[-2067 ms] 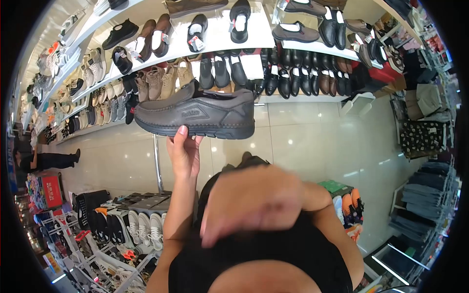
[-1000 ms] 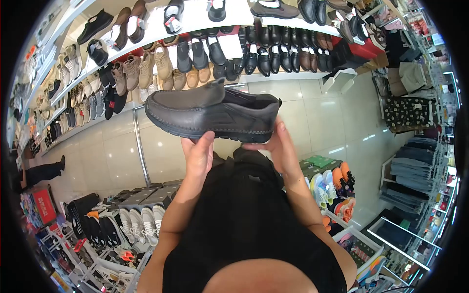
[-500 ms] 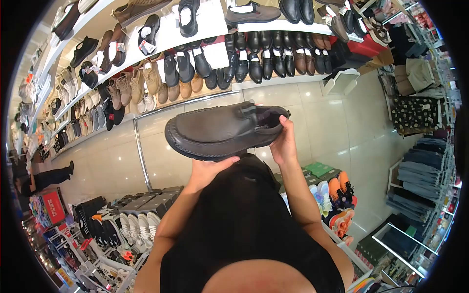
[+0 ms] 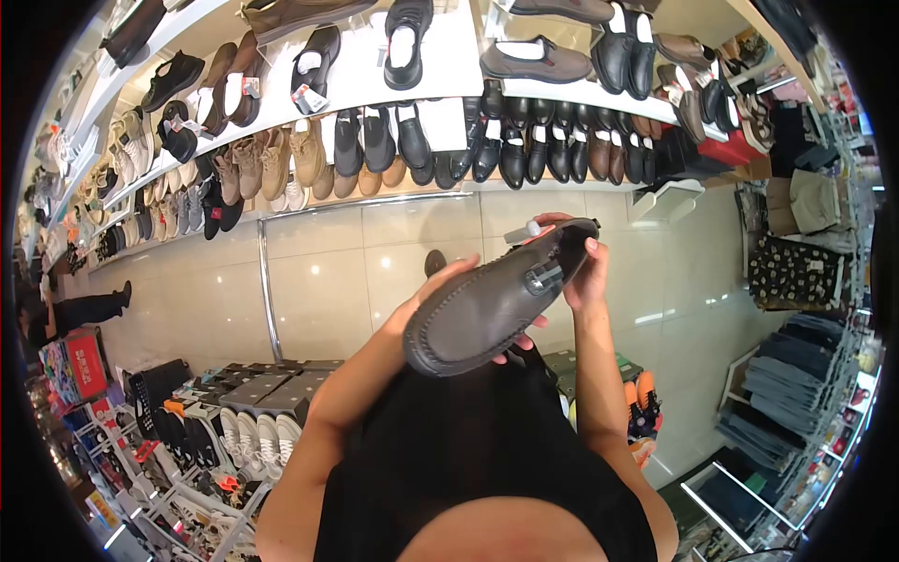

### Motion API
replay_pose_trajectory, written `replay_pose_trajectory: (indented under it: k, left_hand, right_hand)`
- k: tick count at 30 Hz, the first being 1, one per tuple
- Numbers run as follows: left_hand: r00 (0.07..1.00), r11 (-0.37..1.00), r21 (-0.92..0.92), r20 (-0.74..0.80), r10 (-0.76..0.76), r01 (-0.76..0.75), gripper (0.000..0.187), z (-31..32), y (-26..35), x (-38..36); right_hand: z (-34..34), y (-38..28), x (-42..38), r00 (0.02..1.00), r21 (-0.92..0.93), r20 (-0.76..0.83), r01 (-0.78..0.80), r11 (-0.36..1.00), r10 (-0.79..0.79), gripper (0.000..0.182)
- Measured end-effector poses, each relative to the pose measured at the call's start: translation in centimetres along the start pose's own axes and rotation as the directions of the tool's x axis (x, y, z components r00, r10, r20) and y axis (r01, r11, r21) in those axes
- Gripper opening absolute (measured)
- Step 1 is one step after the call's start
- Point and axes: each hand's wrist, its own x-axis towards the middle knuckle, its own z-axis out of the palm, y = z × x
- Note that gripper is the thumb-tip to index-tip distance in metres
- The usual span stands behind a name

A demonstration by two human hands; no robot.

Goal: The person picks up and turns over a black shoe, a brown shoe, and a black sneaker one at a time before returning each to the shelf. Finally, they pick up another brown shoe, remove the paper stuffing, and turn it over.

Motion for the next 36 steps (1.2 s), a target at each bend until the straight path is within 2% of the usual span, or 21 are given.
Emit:
replay_pose_trajectory:
  k: [1,2,4,7,9,12,14,15,16,18,20,22,24,25,26,28,29,30,32,33,36]
  left_hand:
    - [0.999,0.999,-0.030,-0.039,0.016,-0.017,0.088,0.5,0.9,0.0]
    - [0.996,0.997,-0.064,-0.080,0.030,-0.035,0.082,0.8,1.7,0.1]
    - [0.997,0.995,-0.064,-0.023,0.070,-0.071,0.076,0.1,3.6,0.2]
    - [0.995,0.993,-0.067,0.025,0.094,-0.093,0.073,-1.2,6.5,-0.4]
    - [0.984,0.984,0.083,-0.067,0.166,-0.161,0.065,-1.9,7.7,-1.2]
    - [0.955,0.964,0.122,-0.154,0.253,-0.236,0.063,-4.7,8.8,-1.8]
    - [0.923,0.937,0.144,-0.178,0.341,-0.318,0.061,-6.2,9.4,-2.6]
    - [0.888,0.907,0.167,-0.195,0.416,-0.387,0.060,-6.3,9.8,-2.8]
    - [0.887,0.904,0.166,-0.189,0.421,-0.394,0.060,-6.4,10.2,-3.0]
    - [0.818,0.848,0.240,-0.238,0.524,-0.473,0.057,-6.5,10.8,-3.2]
    - [0.814,0.829,0.279,-0.201,0.544,-0.485,0.055,-7.0,11.3,-2.6]
    - [0.604,0.625,0.520,-0.238,0.761,-0.582,0.061,-5.8,11.3,-1.1]
    - [0.608,0.606,0.510,-0.189,0.771,-0.610,0.059,-5.6,11.5,0.2]
    - [0.577,0.563,0.558,-0.173,0.798,-0.610,0.059,-5.2,11.4,1.0]
    - [0.545,0.516,0.603,-0.155,0.824,-0.609,0.060,-4.9,11.4,2.0]
    - [0.554,0.518,0.602,-0.145,0.820,-0.608,0.060,-4.7,11.2,3.9]
    - [0.536,0.501,0.636,-0.159,0.829,-0.587,0.061,-4.8,11.1,4.9]
    - [0.515,0.484,0.670,-0.174,0.839,-0.563,0.061,-4.8,10.9,6.1]
    - [0.509,0.485,0.667,-0.180,0.842,-0.566,0.065,-5.0,10.1,8.5]
    - [0.490,0.462,0.680,-0.170,0.855,-0.570,0.066,-5.2,9.7,9.8]
    - [0.461,0.432,0.714,-0.170,0.871,-0.551,0.068,-5.1,8.2,13.8]
  right_hand:
    - [-0.2,-0.3,1.4,0.996,-0.011,0.084,-0.007,1.000,0.008,0.088]
    - [0.0,0.0,2.6,0.996,-0.018,0.087,-0.018,1.000,0.019,0.088]
    - [1.6,0.4,4.3,0.991,-0.029,-0.131,0.030,0.999,-0.034,0.085]
    - [2.4,1.5,6.5,0.991,-0.042,-0.133,0.007,0.999,-0.012,0.077]
    - [3.6,1.8,7.5,0.992,-0.037,-0.124,-0.016,0.999,0.012,0.071]
    - [5.6,3.0,8.4,0.977,-0.084,-0.210,-0.044,0.995,0.025,0.075]
    - [5.6,4.0,8.7,0.985,-0.099,-0.161,-0.072,0.993,0.056,0.078]
    - [5.8,4.2,8.7,0.993,-0.103,-0.094,-0.085,0.991,0.076,0.078]
    - [5.9,4.1,8.7,0.995,-0.110,-0.029,-0.098,0.989,0.095,0.079]
    - [6.6,3.9,8.5,0.992,-0.114,-0.001,-0.122,0.986,0.123,0.081]
    - [7.2,3.4,8.2,0.988,-0.200,0.009,-0.147,0.969,0.152,0.088]
    - [7.5,2.9,8.0,0.993,-0.176,0.014,-0.115,0.978,0.119,0.089]
    - [7.2,2.4,7.9,0.993,-0.186,0.115,-0.017,0.982,0.038,0.094]
    - [7.5,0.8,7.8,0.987,-0.249,0.157,-0.002,0.969,0.042,0.094]
    - [6.2,0.8,7.6,0.988,-0.262,0.152,0.026,0.965,0.015,0.092]
    - [4.3,0.2,7.8,0.988,-0.327,0.154,0.053,0.944,-0.002,0.092]
    - [3.2,-0.4,8.0,0.991,-0.324,0.126,0.008,0.946,0.034,0.100]
    - [1.9,-1.3,8.2,0.993,-0.321,0.118,0.010,0.947,0.029,0.100]
    - [-0.5,-3.3,8.7,0.975,-0.508,0.183,-0.020,0.861,0.130,0.111]
    - [-1.4,-4.6,9.0,0.970,-0.513,0.164,-0.072,0.856,0.180,0.116]
    - [-5.4,-7.4,9.5,0.947,-0.564,0.245,-0.035,0.825,0.207,0.109]
